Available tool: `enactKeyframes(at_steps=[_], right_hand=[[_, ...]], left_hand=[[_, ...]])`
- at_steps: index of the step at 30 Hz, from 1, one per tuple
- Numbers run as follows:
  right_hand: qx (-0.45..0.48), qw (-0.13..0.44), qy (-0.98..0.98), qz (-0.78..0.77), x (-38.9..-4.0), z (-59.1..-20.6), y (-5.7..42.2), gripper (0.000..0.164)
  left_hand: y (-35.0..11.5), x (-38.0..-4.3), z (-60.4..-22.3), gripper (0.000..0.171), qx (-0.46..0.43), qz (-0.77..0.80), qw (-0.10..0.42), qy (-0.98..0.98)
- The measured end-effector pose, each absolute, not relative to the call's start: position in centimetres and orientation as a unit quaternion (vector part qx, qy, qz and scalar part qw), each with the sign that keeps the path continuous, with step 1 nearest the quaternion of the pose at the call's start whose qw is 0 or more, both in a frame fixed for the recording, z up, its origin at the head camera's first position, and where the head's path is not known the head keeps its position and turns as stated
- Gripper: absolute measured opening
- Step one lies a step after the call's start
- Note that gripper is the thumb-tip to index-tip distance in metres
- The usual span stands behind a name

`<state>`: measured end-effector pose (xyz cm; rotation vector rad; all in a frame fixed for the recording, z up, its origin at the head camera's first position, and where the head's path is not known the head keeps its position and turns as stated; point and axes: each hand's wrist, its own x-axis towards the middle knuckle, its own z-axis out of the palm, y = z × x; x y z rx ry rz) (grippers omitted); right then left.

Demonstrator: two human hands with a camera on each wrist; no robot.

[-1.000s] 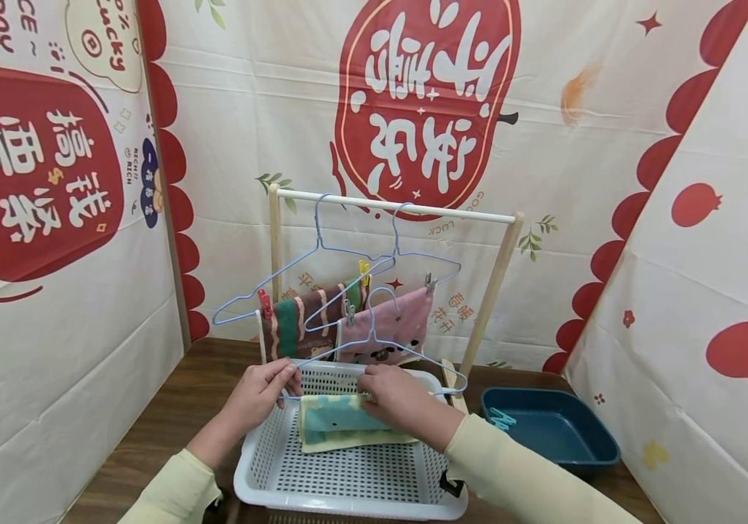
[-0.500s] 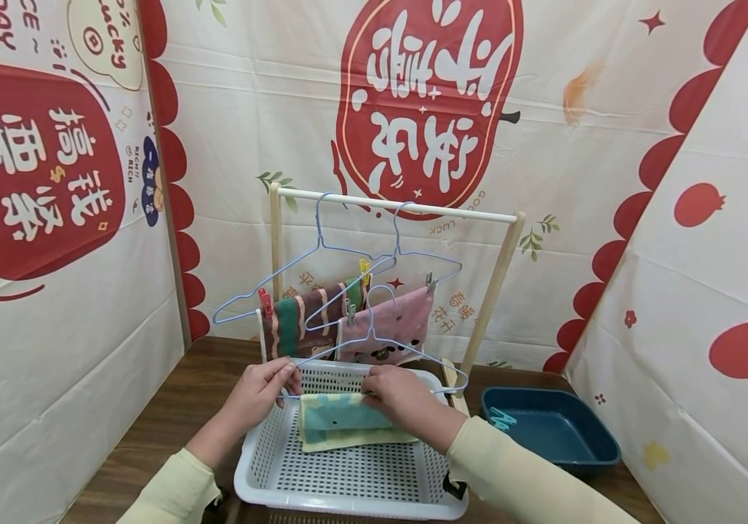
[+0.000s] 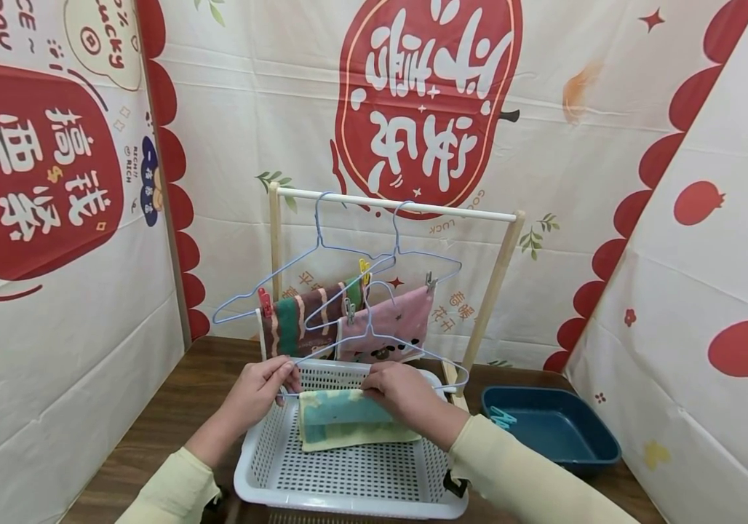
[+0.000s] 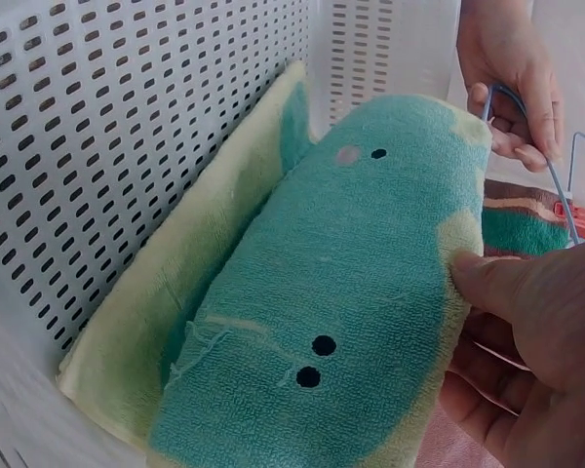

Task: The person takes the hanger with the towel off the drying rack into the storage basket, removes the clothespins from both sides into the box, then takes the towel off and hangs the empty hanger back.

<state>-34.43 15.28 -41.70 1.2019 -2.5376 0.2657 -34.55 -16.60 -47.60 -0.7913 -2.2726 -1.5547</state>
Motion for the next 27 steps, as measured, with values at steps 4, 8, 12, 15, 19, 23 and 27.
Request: enactKeyframes(at_steps=[4, 8, 12, 15, 19, 23, 27], right_hand=[[0.419, 0.164, -0.888, 0.090, -34.4, -41.7, 15.3, 0.004], [0.419, 0.168, -0.888, 0.084, -34.3, -41.5, 15.3, 0.004], [0.422, 0.175, -0.886, 0.083, -34.3, -41.1, 15.4, 0.004], [0.424, 0.176, -0.884, 0.090, -34.2, -40.7, 15.5, 0.005], [0.425, 0.176, -0.883, 0.097, -34.1, -40.1, 15.4, 0.005], [0.427, 0.185, -0.881, 0.090, -34.0, -39.7, 15.4, 0.007], [0.425, 0.196, -0.879, 0.085, -33.9, -39.3, 15.4, 0.008]], left_hand=[[-16.6, -34.6, -47.6, 0.024, -0.274, -0.536, 0.139, -0.787], [-16.6, -34.6, -47.6, 0.024, -0.275, -0.536, 0.140, -0.786], [-16.7, -34.5, -47.6, 0.024, -0.274, -0.536, 0.139, -0.786], [-16.7, -34.5, -47.6, 0.025, -0.275, -0.537, 0.139, -0.786], [-16.7, -34.5, -47.7, 0.025, -0.277, -0.538, 0.139, -0.784], [-16.6, -34.6, -47.6, 0.025, -0.278, -0.537, 0.138, -0.784], [-16.6, -34.6, -47.5, 0.025, -0.278, -0.536, 0.137, -0.786]])
